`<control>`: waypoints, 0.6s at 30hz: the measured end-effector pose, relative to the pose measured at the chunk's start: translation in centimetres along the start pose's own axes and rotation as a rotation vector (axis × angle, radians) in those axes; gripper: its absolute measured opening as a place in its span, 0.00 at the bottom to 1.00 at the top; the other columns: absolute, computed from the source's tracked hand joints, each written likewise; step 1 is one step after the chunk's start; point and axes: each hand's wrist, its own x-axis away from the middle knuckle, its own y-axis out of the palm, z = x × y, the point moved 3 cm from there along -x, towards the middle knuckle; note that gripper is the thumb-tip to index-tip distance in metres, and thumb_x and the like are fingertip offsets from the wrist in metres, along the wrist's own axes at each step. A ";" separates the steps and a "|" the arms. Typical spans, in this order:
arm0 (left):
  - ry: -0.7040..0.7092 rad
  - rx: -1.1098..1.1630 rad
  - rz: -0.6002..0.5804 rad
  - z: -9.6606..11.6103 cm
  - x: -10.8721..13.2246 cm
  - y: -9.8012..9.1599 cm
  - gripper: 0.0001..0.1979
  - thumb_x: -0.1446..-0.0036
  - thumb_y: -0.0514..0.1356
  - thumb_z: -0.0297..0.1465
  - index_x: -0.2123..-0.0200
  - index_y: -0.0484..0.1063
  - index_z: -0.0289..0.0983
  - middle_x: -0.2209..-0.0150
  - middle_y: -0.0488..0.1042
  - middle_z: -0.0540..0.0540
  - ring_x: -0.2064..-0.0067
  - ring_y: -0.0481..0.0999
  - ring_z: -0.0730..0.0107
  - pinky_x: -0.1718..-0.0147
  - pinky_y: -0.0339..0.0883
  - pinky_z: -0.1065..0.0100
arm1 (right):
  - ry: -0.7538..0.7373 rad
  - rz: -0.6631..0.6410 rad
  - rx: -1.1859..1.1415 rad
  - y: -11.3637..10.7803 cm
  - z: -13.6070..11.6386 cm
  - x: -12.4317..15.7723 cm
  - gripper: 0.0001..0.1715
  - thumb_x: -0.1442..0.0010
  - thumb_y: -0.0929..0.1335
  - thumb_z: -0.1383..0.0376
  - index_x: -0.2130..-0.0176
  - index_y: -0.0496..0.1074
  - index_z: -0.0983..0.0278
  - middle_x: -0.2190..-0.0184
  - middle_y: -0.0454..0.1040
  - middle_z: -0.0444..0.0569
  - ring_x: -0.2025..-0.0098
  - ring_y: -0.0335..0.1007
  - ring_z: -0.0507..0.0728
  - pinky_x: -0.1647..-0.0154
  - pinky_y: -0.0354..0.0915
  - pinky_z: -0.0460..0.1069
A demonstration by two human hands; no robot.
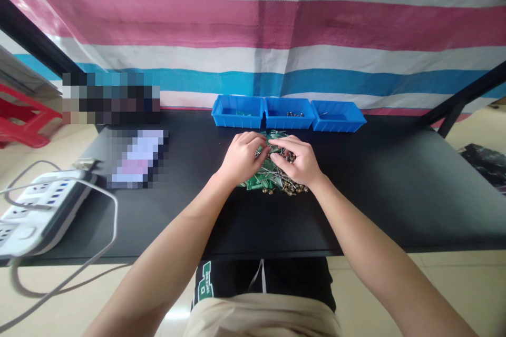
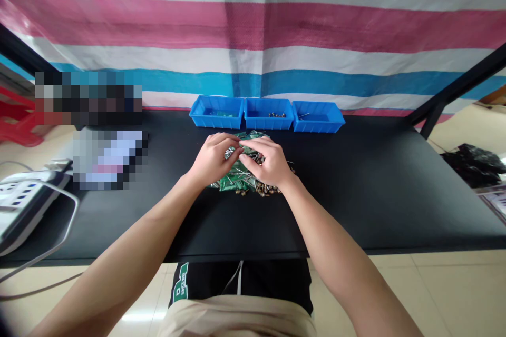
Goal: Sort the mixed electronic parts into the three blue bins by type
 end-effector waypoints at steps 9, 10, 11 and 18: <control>-0.060 -0.006 0.010 -0.2 0.0 -0.1 0.07 0.36 0.58 0.33 0.59 0.73 0.37 0.57 0.78 0.41 0.55 0.78 0.57 0.55 0.70 0.55 | 0.075 0.154 0.244 -0.6 2.6 -0.2 0.22 0.37 0.65 0.59 0.45 0.75 0.60 0.51 0.80 0.53 0.49 0.72 0.63 0.45 0.70 0.61; -0.061 -0.004 0.004 -0.2 0.0 0.0 0.07 0.36 0.58 0.33 0.59 0.73 0.37 0.57 0.78 0.41 0.54 0.77 0.57 0.55 0.70 0.55 | 0.087 0.163 0.299 -0.7 3.2 -0.2 0.24 0.37 0.65 0.59 0.43 0.74 0.61 0.49 0.79 0.53 0.47 0.70 0.65 0.42 0.67 0.63; -0.060 -0.001 -0.002 -0.2 0.0 0.0 0.07 0.36 0.58 0.33 0.59 0.73 0.37 0.56 0.78 0.41 0.54 0.77 0.57 0.55 0.70 0.54 | 0.105 0.165 0.351 -0.9 3.9 -0.3 0.26 0.37 0.65 0.59 0.41 0.72 0.61 0.46 0.77 0.54 0.44 0.68 0.66 0.40 0.65 0.65; -0.075 0.008 -0.046 -0.4 0.0 0.2 0.07 0.36 0.58 0.33 0.58 0.73 0.36 0.56 0.78 0.40 0.53 0.77 0.56 0.53 0.71 0.53 | 0.276 0.081 0.610 -1.5 6.7 -0.9 0.41 0.38 0.66 0.53 0.31 0.57 0.62 0.32 0.60 0.59 0.36 0.51 0.78 0.42 0.54 0.76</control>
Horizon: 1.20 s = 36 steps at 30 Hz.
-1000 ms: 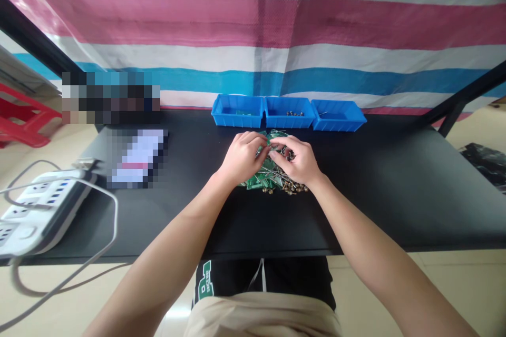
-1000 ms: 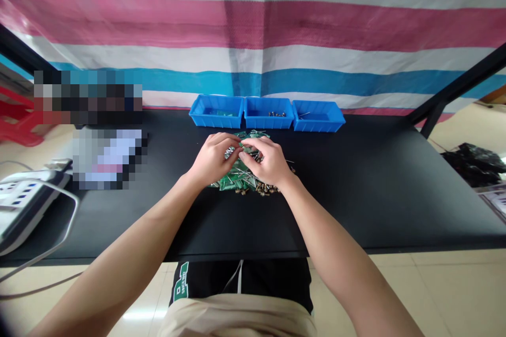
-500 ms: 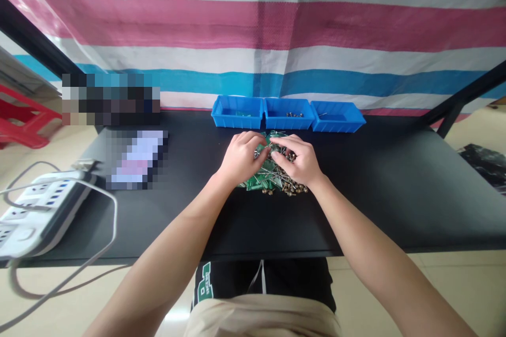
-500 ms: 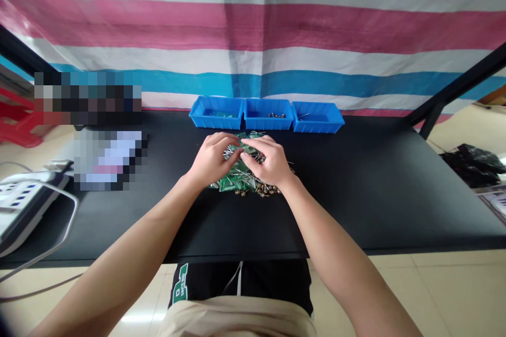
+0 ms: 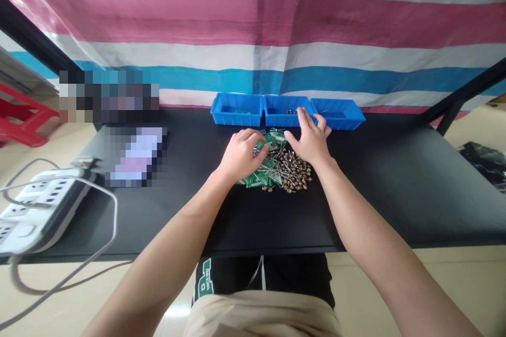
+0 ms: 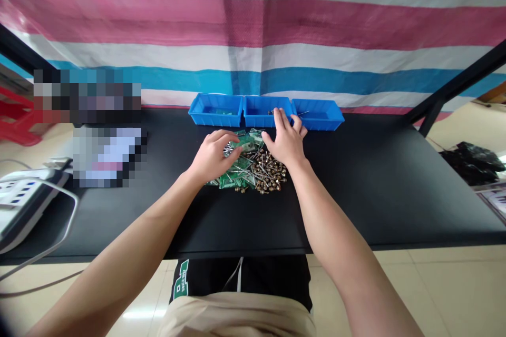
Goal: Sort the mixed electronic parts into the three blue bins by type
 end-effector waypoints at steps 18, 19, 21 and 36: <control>0.031 0.004 -0.034 -0.2 0.2 0.4 0.07 0.37 0.60 0.31 0.58 0.75 0.35 0.54 0.78 0.39 0.52 0.77 0.56 0.51 0.73 0.52 | -0.039 -0.044 0.082 0.4 -0.2 0.0 0.37 0.35 0.62 0.49 0.33 0.61 0.63 0.30 0.54 0.62 0.35 0.49 0.76 0.41 0.55 0.74; 0.031 0.000 -0.037 -0.3 0.2 0.5 0.07 0.37 0.60 0.31 0.58 0.75 0.35 0.54 0.78 0.39 0.52 0.77 0.55 0.50 0.73 0.51 | -0.065 -0.008 0.036 0.1 -0.3 0.0 0.34 0.35 0.63 0.51 0.36 0.64 0.64 0.32 0.59 0.61 0.36 0.52 0.74 0.41 0.56 0.72; 0.027 -0.008 -0.041 -0.4 0.2 0.5 0.08 0.38 0.61 0.31 0.58 0.76 0.34 0.54 0.78 0.38 0.52 0.77 0.54 0.50 0.73 0.51 | -0.142 0.027 -0.068 -0.5 -0.5 0.1 0.25 0.36 0.65 0.55 0.45 0.73 0.64 0.43 0.72 0.60 0.42 0.61 0.70 0.40 0.59 0.67; 0.023 -0.027 -0.066 -0.6 0.2 0.7 0.10 0.38 0.61 0.31 0.56 0.77 0.35 0.53 0.78 0.38 0.51 0.77 0.53 0.50 0.74 0.49 | -0.186 -0.440 -0.231 -1.2 -1.9 1.4 0.08 0.39 0.70 0.62 0.62 0.77 0.64 0.61 0.77 0.52 0.59 0.74 0.60 0.57 0.67 0.54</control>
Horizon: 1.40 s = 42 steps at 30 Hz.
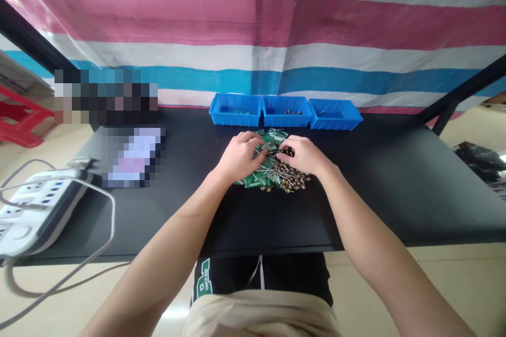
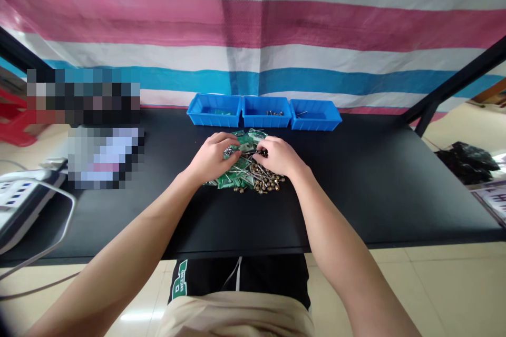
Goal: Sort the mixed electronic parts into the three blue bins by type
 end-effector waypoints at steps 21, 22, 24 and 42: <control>0.026 -0.020 0.043 0.6 -0.1 -0.7 0.11 0.35 0.58 0.34 0.55 0.76 0.36 0.55 0.78 0.40 0.52 0.77 0.55 0.52 0.71 0.52 | 0.044 0.249 -0.267 -0.6 -0.2 0.0 0.05 0.42 0.70 0.68 0.66 0.78 0.65 0.69 0.79 0.49 0.70 0.70 0.54 0.66 0.66 0.50; 0.040 -0.022 0.043 0.7 -0.1 -0.8 0.11 0.35 0.58 0.35 0.55 0.76 0.37 0.55 0.78 0.40 0.52 0.77 0.56 0.52 0.71 0.53 | 0.050 0.259 -0.297 -0.6 -0.4 0.0 0.05 0.42 0.70 0.66 0.66 0.77 0.64 0.69 0.79 0.49 0.70 0.71 0.54 0.66 0.66 0.50; 0.081 -0.020 0.032 1.1 -0.2 -0.9 0.12 0.34 0.56 0.37 0.55 0.76 0.37 0.55 0.79 0.40 0.52 0.77 0.56 0.52 0.70 0.53 | 0.050 0.265 -0.370 -0.4 -0.8 0.1 0.06 0.41 0.70 0.63 0.66 0.77 0.64 0.69 0.79 0.49 0.70 0.72 0.55 0.67 0.67 0.50; 0.058 -0.060 0.095 0.7 -0.1 -0.8 0.11 0.32 0.56 0.35 0.63 0.75 0.37 0.66 0.79 0.44 0.61 0.77 0.62 0.61 0.67 0.61 | 0.051 0.193 -0.669 0.6 -3.1 0.3 0.17 0.43 0.72 0.56 0.57 0.80 0.62 0.68 0.80 0.47 0.72 0.69 0.52 0.72 0.63 0.48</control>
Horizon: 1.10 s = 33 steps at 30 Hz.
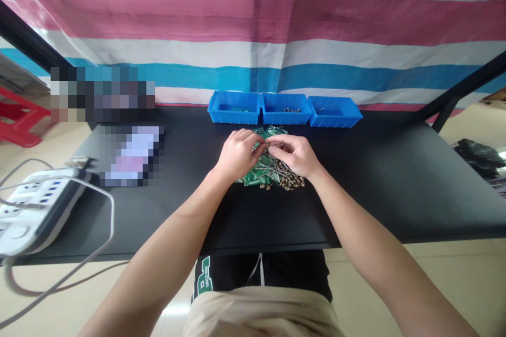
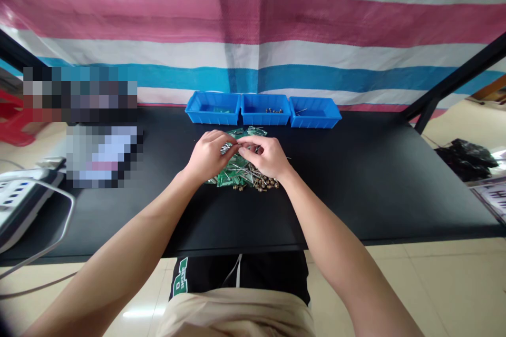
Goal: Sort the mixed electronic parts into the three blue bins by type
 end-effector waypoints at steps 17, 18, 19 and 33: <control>-0.047 0.028 -0.006 -0.5 0.0 0.2 0.12 0.32 0.57 0.37 0.64 0.75 0.37 0.67 0.78 0.44 0.64 0.77 0.63 0.62 0.66 0.61 | -0.013 -0.060 -0.028 -0.1 -0.3 0.3 0.20 0.45 0.72 0.58 0.54 0.81 0.62 0.68 0.77 0.46 0.78 0.57 0.47 0.77 0.56 0.46; -0.048 0.026 -0.007 -0.5 0.0 0.2 0.12 0.32 0.57 0.37 0.64 0.75 0.37 0.68 0.78 0.44 0.64 0.77 0.63 0.62 0.66 0.61 | -0.010 -0.057 -0.022 -0.1 -0.3 0.3 0.20 0.45 0.72 0.57 0.54 0.81 0.62 0.68 0.77 0.46 0.78 0.57 0.47 0.77 0.57 0.46; -0.050 0.022 -0.006 -0.5 0.0 0.2 0.13 0.32 0.56 0.37 0.65 0.75 0.37 0.68 0.78 0.44 0.64 0.77 0.63 0.62 0.66 0.61 | -0.007 -0.054 -0.017 -0.1 -0.3 0.3 0.20 0.45 0.71 0.57 0.54 0.81 0.61 0.68 0.77 0.46 0.79 0.57 0.47 0.77 0.57 0.46; -0.065 0.019 0.013 -0.5 -0.1 0.3 0.10 0.32 0.58 0.35 0.64 0.74 0.37 0.66 0.78 0.44 0.63 0.77 0.63 0.63 0.66 0.62 | -0.045 0.003 -0.022 -0.3 0.0 0.1 0.19 0.43 0.71 0.58 0.54 0.80 0.63 0.62 0.81 0.51 0.67 0.72 0.54 0.72 0.64 0.48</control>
